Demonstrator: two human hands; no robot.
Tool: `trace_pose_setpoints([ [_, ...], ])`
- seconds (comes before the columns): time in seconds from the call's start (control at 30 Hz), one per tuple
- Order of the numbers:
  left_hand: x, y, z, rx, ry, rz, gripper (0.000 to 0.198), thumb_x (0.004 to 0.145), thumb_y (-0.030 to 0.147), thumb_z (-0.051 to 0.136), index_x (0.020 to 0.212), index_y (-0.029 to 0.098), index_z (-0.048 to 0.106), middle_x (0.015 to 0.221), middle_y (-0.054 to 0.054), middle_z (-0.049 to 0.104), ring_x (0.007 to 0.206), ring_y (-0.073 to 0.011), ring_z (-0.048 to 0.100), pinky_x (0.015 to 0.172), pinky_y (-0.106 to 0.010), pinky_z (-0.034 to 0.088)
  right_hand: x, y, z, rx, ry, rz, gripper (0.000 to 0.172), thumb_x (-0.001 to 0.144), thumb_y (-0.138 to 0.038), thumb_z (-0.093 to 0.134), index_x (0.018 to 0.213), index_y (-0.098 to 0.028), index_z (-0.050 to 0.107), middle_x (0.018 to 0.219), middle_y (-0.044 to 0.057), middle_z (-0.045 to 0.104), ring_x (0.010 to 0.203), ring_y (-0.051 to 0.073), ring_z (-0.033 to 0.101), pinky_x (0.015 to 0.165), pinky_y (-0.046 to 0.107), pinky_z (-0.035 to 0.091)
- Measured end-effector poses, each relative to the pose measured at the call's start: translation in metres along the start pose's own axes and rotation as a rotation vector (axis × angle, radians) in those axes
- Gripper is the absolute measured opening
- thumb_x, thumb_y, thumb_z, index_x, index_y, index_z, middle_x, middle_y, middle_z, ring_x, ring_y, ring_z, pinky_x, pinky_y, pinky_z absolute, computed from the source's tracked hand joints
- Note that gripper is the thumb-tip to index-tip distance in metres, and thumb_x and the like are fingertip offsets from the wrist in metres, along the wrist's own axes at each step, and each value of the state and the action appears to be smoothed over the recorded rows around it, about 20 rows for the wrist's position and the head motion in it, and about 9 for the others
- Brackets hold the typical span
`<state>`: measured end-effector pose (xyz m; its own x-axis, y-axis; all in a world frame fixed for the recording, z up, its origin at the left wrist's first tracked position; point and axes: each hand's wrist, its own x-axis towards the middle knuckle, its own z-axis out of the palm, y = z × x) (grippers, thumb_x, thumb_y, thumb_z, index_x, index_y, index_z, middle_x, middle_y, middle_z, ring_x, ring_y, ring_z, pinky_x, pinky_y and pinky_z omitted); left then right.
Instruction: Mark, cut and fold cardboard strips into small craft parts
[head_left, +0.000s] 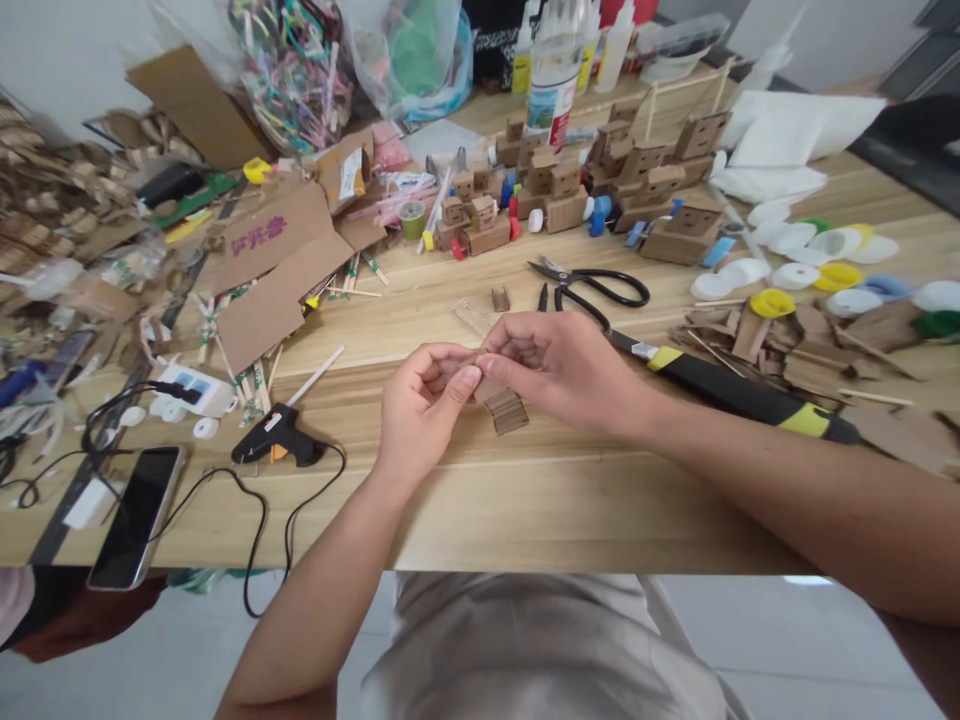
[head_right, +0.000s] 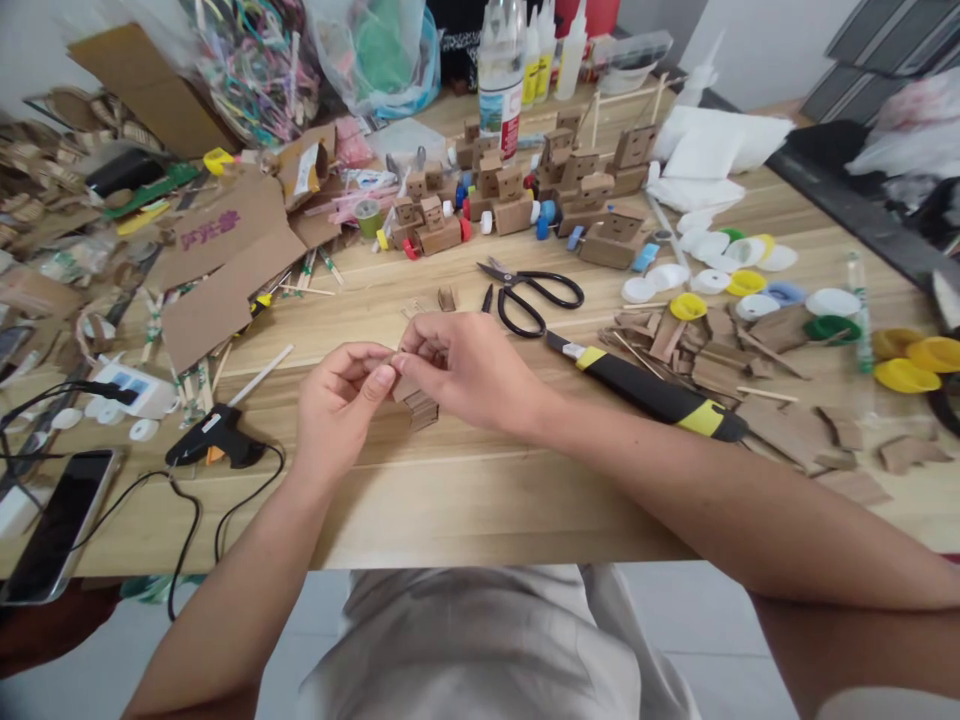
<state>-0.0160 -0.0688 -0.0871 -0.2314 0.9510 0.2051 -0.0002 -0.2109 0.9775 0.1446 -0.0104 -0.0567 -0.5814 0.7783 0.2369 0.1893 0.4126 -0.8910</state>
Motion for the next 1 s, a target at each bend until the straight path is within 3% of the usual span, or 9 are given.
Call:
trace_pose_setpoints([
  [0.1, 0.003, 0.001, -0.001, -0.046, -0.015, -0.068, 0.052, 0.062, 0.065, 0.092, 0.079, 0.02, 0.073, 0.069, -0.002, 0.076, 0.059, -0.0133, 0.068, 0.054, -0.022, 0.056, 0.002, 0.005, -0.002, 0.086, -0.079, 0.062, 0.021, 0.088, -0.035, 0.063, 0.075, -0.019, 0.061, 0.061, -0.002, 0.06, 0.056, 0.011, 0.053, 0.054, 0.025, 0.04],
  [0.27, 0.009, 0.001, -0.005, -0.168, 0.1, -0.165, 0.059, 0.05, 0.065, 0.097, 0.076, 0.02, 0.07, 0.066, 0.0, 0.074, 0.058, -0.0145, 0.068, 0.053, -0.025, 0.058, 0.008, 0.004, -0.02, 0.212, -0.154, 0.072, 0.017, 0.086, -0.032, 0.069, 0.097, -0.021, 0.062, 0.069, -0.003, 0.069, 0.062, 0.014, 0.065, 0.06, 0.026, 0.051],
  [0.37, 0.011, -0.002, -0.007, -0.205, 0.199, -0.153, 0.059, 0.049, 0.063, 0.098, 0.076, 0.02, 0.068, 0.065, 0.002, 0.071, 0.057, -0.0132, 0.067, 0.051, -0.024, 0.056, 0.009, 0.002, -0.028, 0.184, -0.248, 0.094, 0.019, 0.082, -0.027, 0.071, 0.097, -0.024, 0.059, 0.076, -0.001, 0.073, 0.068, 0.015, 0.069, 0.063, 0.027, 0.054],
  [0.47, 0.011, -0.006, -0.007, -0.186, 0.271, -0.12, 0.054, 0.053, 0.059, 0.097, 0.075, 0.02, 0.066, 0.066, 0.003, 0.07, 0.056, -0.0106, 0.064, 0.052, -0.022, 0.054, 0.007, 0.003, -0.02, 0.11, -0.337, 0.143, 0.03, 0.075, -0.027, 0.076, 0.098, -0.024, 0.057, 0.081, 0.0, 0.075, 0.07, 0.017, 0.071, 0.065, 0.03, 0.055],
  [0.57, 0.01, -0.008, -0.006, -0.168, 0.293, -0.097, 0.05, 0.057, 0.056, 0.095, 0.075, 0.02, 0.064, 0.068, 0.002, 0.07, 0.059, -0.0113, 0.065, 0.056, -0.023, 0.055, 0.001, 0.004, -0.002, 0.076, -0.236, 0.166, 0.039, 0.071, -0.032, 0.083, 0.096, -0.025, 0.055, 0.078, -0.002, 0.073, 0.067, 0.018, 0.07, 0.063, 0.03, 0.054],
  [0.73, 0.009, -0.004, -0.004, -0.2, 0.275, -0.113, 0.048, 0.056, 0.049, 0.095, 0.077, 0.021, 0.062, 0.066, 0.004, 0.068, 0.061, -0.0115, 0.067, 0.058, -0.023, 0.054, -0.003, 0.003, 0.011, 0.17, -0.024, 0.155, 0.026, 0.088, -0.042, 0.069, 0.082, -0.023, 0.053, 0.07, 0.0, 0.068, 0.059, 0.015, 0.065, 0.057, 0.028, 0.052],
  [0.9, 0.008, -0.003, -0.001, -0.209, 0.112, -0.224, 0.047, 0.055, 0.037, 0.094, 0.088, 0.021, 0.065, 0.061, 0.008, 0.062, 0.054, -0.0102, 0.062, 0.055, -0.022, 0.051, 0.001, 0.002, 0.004, 0.246, 0.081, 0.124, 0.033, 0.085, -0.049, 0.074, 0.078, -0.022, 0.055, 0.065, -0.001, 0.064, 0.054, 0.013, 0.06, 0.054, 0.027, 0.051],
  [1.0, 0.005, -0.003, 0.002, -0.185, 0.025, -0.263, 0.042, 0.053, 0.032, 0.094, 0.083, 0.02, 0.066, 0.061, 0.009, 0.06, 0.053, -0.008, 0.057, 0.055, -0.021, 0.05, 0.003, 0.003, 0.002, 0.256, 0.117, 0.116, 0.033, 0.079, -0.05, 0.077, 0.081, -0.021, 0.06, 0.063, -0.002, 0.061, 0.053, 0.012, 0.058, 0.052, 0.027, 0.049],
])
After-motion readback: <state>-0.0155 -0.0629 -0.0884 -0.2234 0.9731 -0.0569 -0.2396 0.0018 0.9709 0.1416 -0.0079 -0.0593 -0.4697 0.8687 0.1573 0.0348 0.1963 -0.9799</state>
